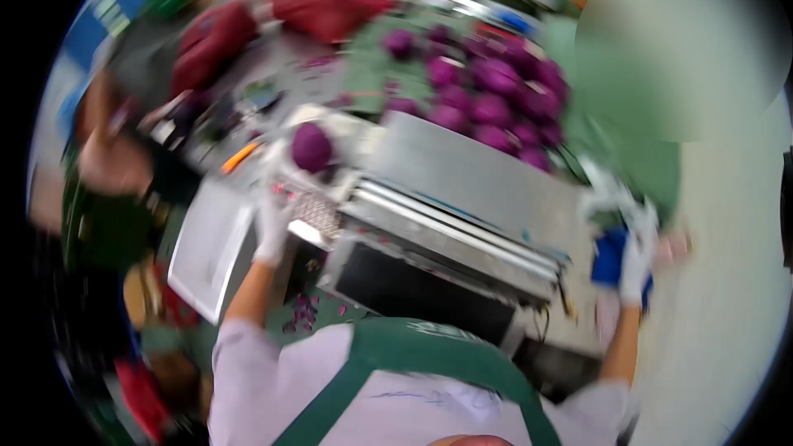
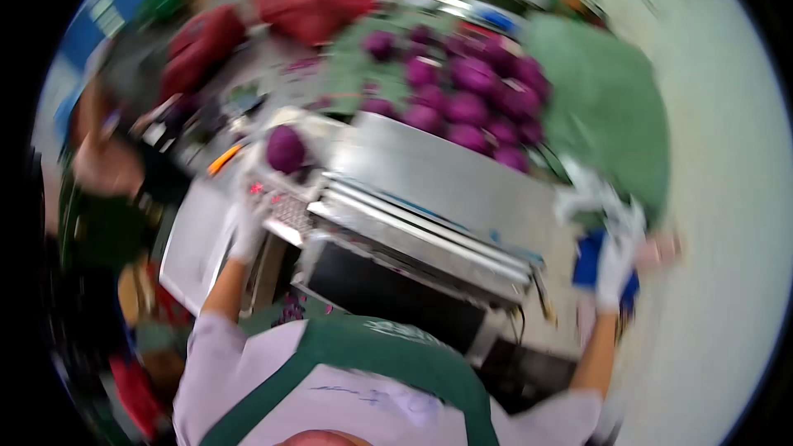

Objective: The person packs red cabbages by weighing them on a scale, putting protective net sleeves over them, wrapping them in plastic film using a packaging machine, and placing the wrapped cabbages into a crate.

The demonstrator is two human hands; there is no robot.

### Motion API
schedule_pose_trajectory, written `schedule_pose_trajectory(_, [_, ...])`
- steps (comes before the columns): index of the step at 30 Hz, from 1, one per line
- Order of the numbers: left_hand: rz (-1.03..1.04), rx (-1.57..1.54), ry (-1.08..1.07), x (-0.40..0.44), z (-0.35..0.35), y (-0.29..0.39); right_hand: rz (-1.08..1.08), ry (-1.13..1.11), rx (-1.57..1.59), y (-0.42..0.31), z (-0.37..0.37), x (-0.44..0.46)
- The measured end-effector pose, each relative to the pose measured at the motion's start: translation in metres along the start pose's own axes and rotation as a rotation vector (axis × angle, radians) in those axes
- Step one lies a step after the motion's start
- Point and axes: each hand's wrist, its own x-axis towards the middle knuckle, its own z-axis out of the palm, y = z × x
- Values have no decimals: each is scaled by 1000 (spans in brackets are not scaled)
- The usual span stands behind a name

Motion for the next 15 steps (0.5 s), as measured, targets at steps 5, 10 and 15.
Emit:
schedule_pose_trajectory(5, [269, 141, 72, -53, -18, 42, -10, 3, -69, 74, 56, 34])
schedule_pose_trajectory(10, [101, 164, 133, -76, -14, 50, -7, -150, -318, 120, 113, 79])
schedule_pose_trajectory(15, [47, -15, 138, -105, -10, 61, -398, -554, -764, 120, 157, 102])
